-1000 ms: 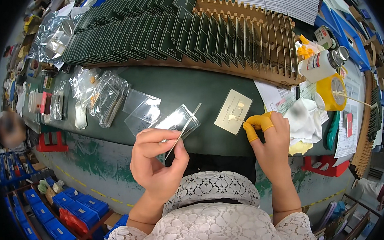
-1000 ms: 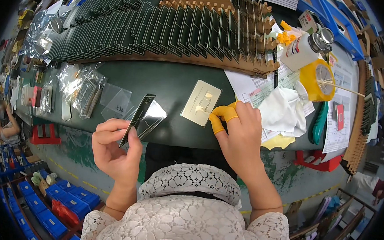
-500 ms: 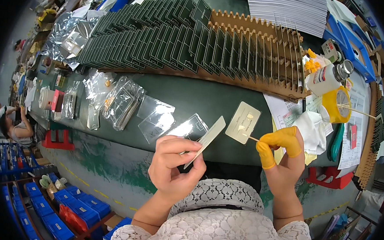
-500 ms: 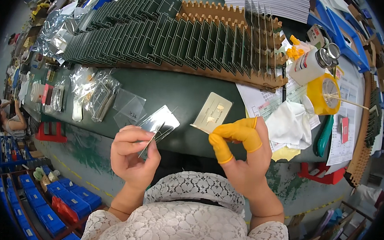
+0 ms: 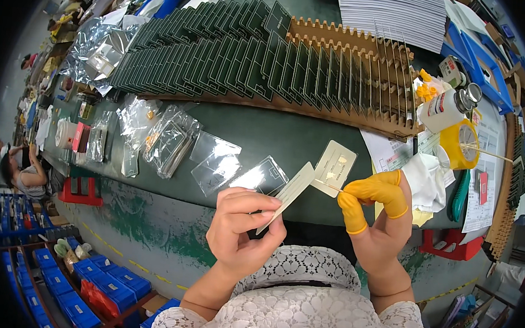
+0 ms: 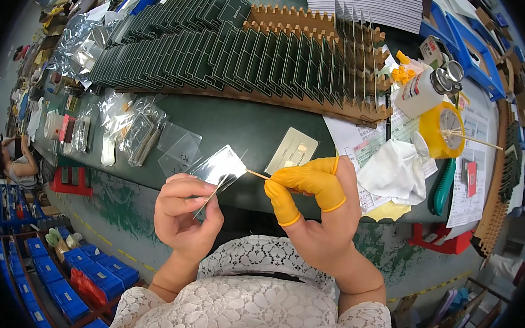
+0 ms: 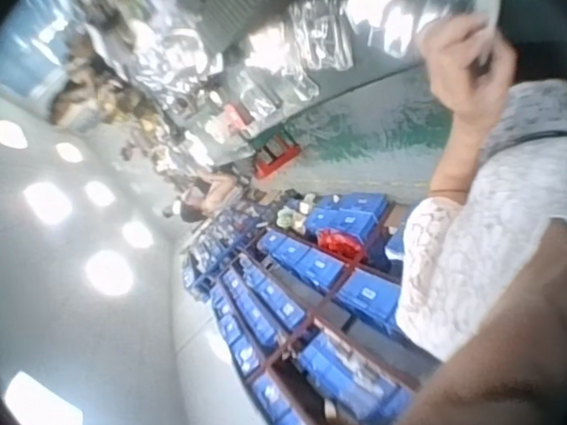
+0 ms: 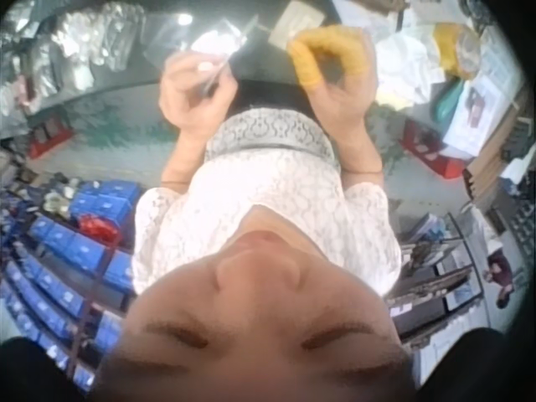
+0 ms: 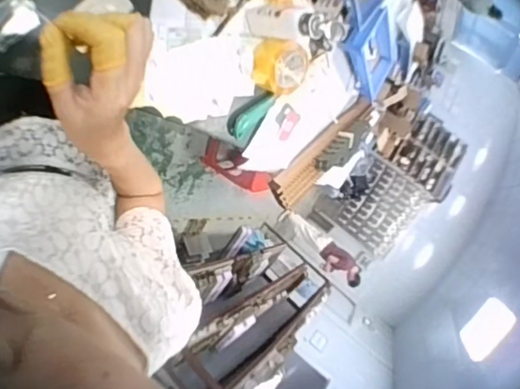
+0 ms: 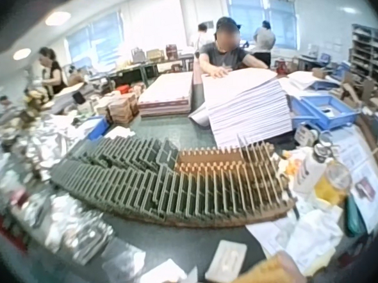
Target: The person uses a wooden stick to scrape residue from the surface of small green circuit boards. They then wipe the boards with a white cloth to remove debris. The person handles the boards one at a time, flipping them over to clean different sides.
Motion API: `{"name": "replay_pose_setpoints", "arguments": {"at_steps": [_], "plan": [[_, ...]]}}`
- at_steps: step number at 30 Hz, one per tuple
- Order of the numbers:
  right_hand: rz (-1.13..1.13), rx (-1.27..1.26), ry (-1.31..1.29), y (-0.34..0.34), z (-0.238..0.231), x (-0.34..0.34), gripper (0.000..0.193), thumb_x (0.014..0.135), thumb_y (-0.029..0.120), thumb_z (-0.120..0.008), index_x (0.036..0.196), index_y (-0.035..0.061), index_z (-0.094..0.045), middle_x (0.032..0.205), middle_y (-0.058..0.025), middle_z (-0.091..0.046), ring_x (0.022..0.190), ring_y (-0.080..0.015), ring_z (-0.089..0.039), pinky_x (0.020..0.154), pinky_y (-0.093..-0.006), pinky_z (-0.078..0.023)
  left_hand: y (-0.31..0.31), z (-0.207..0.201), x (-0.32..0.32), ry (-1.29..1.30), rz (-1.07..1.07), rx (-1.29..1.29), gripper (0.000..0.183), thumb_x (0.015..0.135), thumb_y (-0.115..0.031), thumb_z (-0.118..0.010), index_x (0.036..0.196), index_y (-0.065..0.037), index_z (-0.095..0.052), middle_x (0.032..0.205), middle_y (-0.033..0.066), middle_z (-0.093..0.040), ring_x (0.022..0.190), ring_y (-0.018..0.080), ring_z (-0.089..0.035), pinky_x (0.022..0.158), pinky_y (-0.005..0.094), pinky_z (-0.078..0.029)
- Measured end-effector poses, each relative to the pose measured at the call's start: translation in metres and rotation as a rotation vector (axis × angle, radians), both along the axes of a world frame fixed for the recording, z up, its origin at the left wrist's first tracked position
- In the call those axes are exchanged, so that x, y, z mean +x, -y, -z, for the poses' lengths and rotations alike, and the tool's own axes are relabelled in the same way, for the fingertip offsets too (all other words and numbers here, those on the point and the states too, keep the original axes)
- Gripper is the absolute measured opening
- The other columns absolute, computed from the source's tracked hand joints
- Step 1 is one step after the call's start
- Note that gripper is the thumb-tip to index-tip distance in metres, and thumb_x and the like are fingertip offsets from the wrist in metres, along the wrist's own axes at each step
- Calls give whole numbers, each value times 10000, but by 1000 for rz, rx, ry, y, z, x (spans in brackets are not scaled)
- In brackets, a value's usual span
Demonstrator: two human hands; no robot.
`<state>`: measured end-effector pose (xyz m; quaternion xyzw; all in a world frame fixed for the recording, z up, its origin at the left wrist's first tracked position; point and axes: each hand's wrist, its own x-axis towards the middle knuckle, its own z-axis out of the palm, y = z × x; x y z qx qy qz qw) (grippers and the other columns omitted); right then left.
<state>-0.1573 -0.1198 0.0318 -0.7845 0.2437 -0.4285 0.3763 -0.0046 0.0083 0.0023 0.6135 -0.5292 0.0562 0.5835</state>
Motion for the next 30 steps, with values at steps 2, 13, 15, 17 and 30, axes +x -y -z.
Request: {"name": "replay_pose_setpoints", "arguments": {"at_steps": [2,13,15,17,30], "plan": [[0,-17,-2,0,1,0,221,759,21,-800,942,30,-677,875,-80,-619,766,-204,-549,640,-287,-457,0,0,0,3,1,-2,395,650,120,-752,938,-74,-564,953,101,-710,790,229,-650,779,372,-507],[-12,-36,-48,0,0,0,228,749,17,-805,935,29,-675,864,-85,-623,765,-223,-555,652,-307,-451,1,0,0,6,-2,0,398,653,113,-758,943,-76,-562,945,102,-715,794,225,-654,787,372,-511],[-3,-35,-47,-1,0,0,232,746,14,-806,937,31,-676,860,-83,-622,765,-229,-556,664,-313,-451,1,0,0,5,-3,-1,398,653,112,-758,945,-76,-562,944,101,-715,792,224,-654,787,373,-512],[19,-2,-26,-3,-1,1,237,744,18,-809,939,34,-676,859,-82,-620,764,-233,-554,666,-318,-446,0,0,0,2,-4,-3,398,654,111,-759,945,-76,-562,943,100,-715,790,223,-654,786,374,-513],[72,-121,-61,-6,4,2,287,722,40,-837,967,68,-691,864,-76,-608,754,-243,-532,661,-327,-410,0,0,-1,4,-28,9,385,641,113,-763,917,-76,-572,944,92,-713,772,218,-633,770,364,-515]]}}
